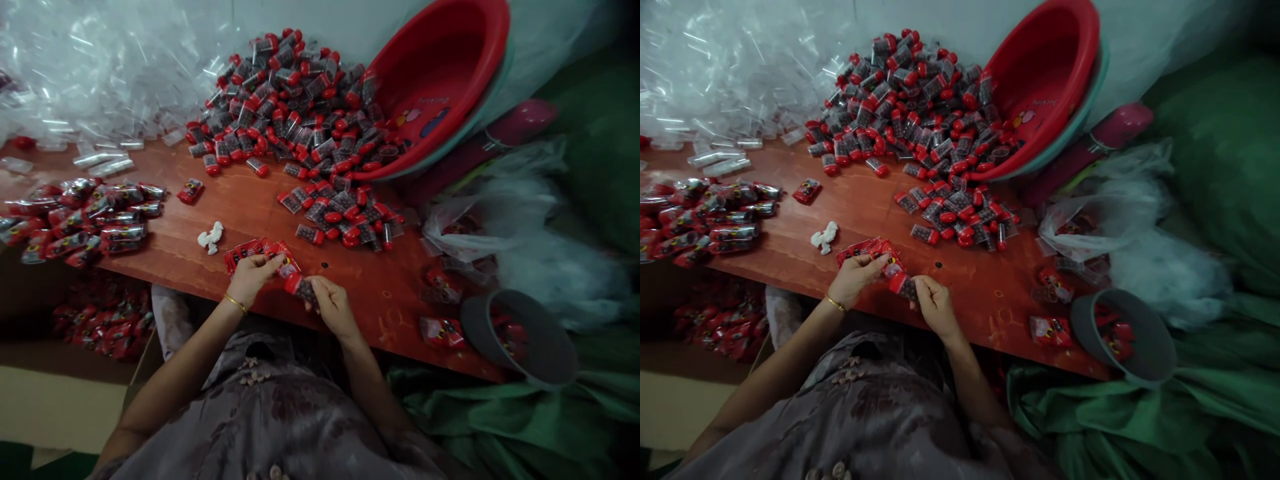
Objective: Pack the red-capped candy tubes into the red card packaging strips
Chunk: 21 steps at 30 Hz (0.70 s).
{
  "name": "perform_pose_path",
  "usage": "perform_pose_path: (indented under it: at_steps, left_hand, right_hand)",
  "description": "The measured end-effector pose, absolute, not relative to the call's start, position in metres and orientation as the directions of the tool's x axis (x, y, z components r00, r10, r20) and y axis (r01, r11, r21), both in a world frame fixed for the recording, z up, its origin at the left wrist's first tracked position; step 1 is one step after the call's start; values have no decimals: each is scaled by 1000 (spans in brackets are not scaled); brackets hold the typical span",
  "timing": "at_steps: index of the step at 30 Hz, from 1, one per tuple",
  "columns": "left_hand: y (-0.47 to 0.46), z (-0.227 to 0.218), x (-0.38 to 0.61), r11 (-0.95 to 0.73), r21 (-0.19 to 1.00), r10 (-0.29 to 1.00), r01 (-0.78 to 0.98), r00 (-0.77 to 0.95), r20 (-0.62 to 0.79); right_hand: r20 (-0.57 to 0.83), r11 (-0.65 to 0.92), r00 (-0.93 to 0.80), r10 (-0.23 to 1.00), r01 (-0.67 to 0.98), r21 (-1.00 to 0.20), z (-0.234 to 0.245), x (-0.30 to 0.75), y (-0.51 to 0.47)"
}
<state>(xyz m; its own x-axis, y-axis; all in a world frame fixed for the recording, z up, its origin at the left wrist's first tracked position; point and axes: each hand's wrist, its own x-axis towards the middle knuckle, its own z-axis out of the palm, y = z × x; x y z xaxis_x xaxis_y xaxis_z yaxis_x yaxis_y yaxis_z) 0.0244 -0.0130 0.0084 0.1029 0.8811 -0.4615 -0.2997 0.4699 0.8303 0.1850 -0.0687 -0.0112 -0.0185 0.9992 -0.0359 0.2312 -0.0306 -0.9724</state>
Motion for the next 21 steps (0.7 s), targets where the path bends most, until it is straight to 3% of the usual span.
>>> perform_pose_path:
  at_steps: [7,14,21]
  left_hand:
    - [-15,9,27,520,792,854,-322,189,-484]
    - [-19,3,28,432,859,897,-277,236,-375]
    - [-24,-10,32,398,893,917,-210,121,-380]
  right_hand:
    - [0,0,1,1000,225,-974,-21,182,-70]
    - [22,17,18,1000,269,-963,-22,180,-71]
    - [42,2,130,991,294,-956,-25,180,-69]
